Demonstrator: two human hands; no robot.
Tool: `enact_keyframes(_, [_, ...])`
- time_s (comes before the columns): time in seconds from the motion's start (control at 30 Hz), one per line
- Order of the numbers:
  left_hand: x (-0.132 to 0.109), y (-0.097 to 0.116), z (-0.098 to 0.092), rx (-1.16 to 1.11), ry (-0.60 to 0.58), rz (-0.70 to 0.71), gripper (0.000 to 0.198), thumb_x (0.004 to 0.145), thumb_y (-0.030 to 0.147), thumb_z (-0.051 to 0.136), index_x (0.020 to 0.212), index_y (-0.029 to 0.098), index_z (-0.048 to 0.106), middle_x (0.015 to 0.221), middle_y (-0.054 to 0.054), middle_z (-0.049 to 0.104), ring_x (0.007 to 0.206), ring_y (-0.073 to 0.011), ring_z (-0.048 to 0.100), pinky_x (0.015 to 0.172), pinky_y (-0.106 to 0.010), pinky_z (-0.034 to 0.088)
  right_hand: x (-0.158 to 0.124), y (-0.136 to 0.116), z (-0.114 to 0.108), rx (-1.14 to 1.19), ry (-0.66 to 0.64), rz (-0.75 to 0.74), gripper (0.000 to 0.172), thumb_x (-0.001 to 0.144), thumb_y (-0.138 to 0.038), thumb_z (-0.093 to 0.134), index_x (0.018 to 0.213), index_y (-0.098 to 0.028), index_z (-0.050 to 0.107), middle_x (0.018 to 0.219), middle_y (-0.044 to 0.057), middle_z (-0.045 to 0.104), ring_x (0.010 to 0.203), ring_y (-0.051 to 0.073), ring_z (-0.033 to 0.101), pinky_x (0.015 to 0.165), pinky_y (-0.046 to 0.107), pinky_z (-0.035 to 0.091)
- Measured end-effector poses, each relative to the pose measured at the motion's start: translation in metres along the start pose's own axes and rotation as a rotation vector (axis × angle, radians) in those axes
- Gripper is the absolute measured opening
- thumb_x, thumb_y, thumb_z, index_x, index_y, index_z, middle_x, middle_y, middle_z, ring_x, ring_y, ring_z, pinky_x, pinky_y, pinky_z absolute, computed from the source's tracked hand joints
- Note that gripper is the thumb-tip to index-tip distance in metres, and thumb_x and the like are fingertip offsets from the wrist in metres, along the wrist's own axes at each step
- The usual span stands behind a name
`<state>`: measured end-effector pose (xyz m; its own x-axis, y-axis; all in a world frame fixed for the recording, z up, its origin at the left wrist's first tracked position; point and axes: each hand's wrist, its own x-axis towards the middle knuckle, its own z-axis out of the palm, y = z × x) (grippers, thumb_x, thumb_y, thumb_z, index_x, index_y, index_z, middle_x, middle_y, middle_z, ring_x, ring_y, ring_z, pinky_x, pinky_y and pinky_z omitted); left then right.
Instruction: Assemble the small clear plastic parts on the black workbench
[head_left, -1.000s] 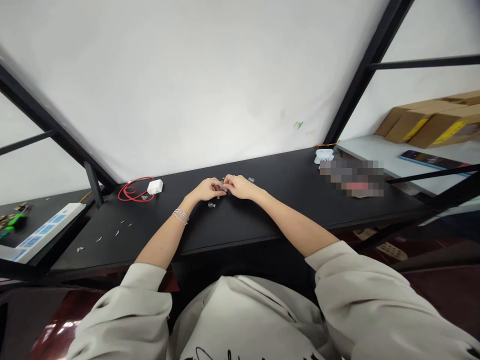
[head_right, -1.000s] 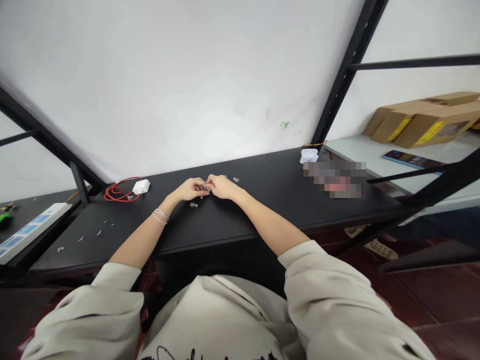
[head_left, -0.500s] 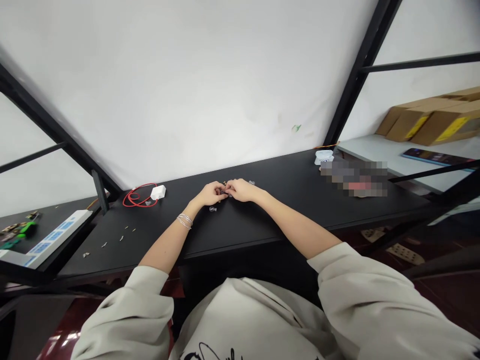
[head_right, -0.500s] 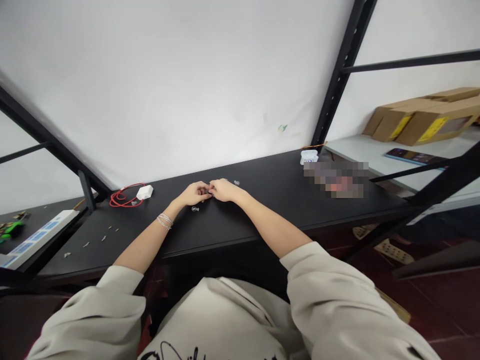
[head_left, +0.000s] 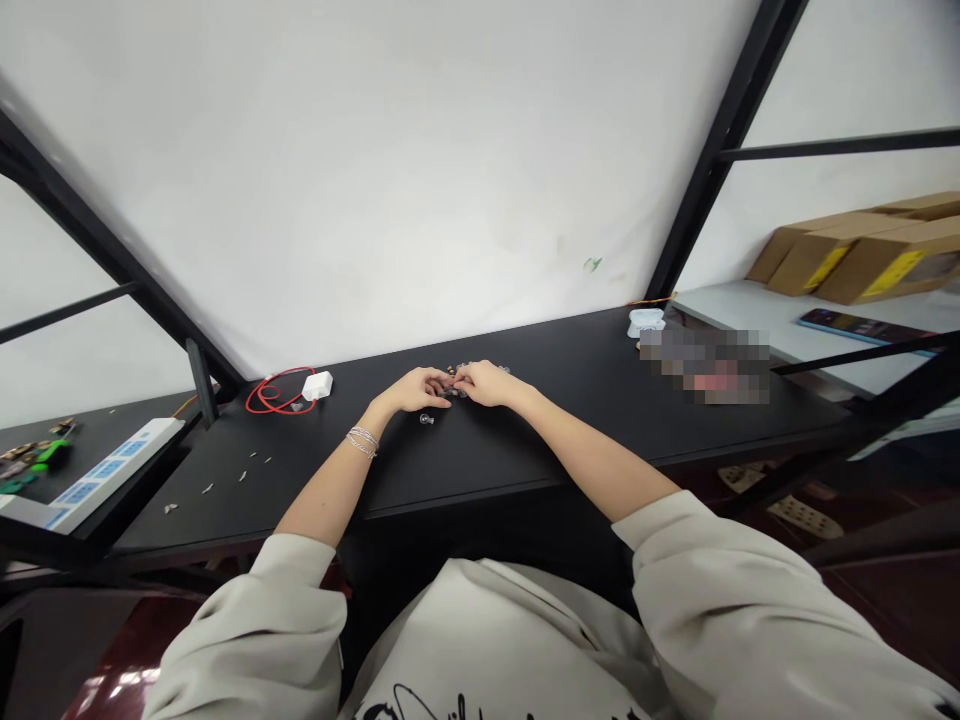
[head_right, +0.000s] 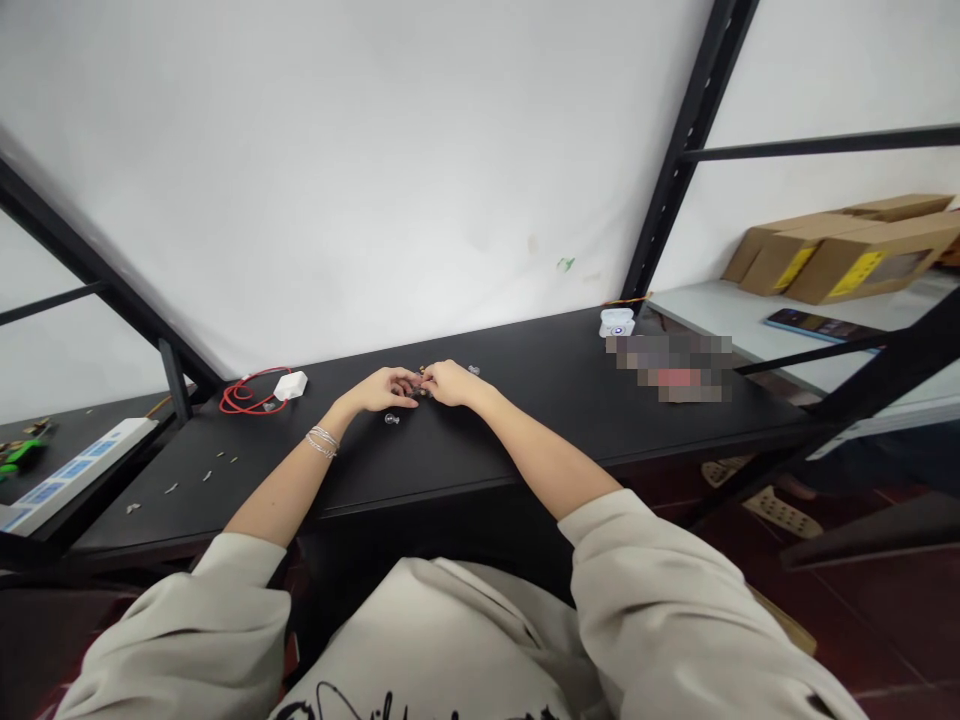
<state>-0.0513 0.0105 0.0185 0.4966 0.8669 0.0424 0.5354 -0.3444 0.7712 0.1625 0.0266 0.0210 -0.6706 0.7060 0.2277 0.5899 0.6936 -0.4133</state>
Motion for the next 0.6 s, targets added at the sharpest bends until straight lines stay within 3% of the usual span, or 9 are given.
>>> enact_keyframes(0.3, [0.006,-0.012,0.001,-0.082,0.134,-0.031,0.038,0.064,0.015,0.078,0.101,0.01,0.072,0.095,-0.011,0.073,0.088,-0.0181,0.068,0.085,-0.034,0.055,-0.002,0.001,0.0,-0.016,0.021,0.035,0.022,0.094,-0.024,0.054,0.1,-0.018,0.075,0.09,0.008,0.075,0.085,0.02,0.068,0.079,0.028,0.046])
enact_keyframes(0.47, [0.006,-0.011,-0.001,0.092,0.191,-0.061,0.019,0.068,0.021,0.074,0.085,0.014,0.075,0.092,-0.008,0.075,0.082,-0.0197,0.07,0.081,-0.032,0.056,-0.001,0.0,0.0,-0.036,-0.004,0.01,0.022,0.094,-0.023,0.054,0.099,-0.017,0.075,0.088,0.008,0.075,0.085,0.02,0.068,0.079,0.028,0.046])
enact_keyframes(0.6, [0.007,-0.009,0.001,0.179,0.213,-0.013,0.018,0.07,0.022,0.072,0.085,0.016,0.078,0.097,-0.006,0.074,0.081,-0.0182,0.07,0.077,-0.027,0.056,-0.001,0.0,0.001,-0.058,-0.017,0.017,0.022,0.094,-0.025,0.055,0.101,-0.018,0.075,0.087,0.007,0.075,0.085,0.021,0.068,0.08,0.029,0.046])
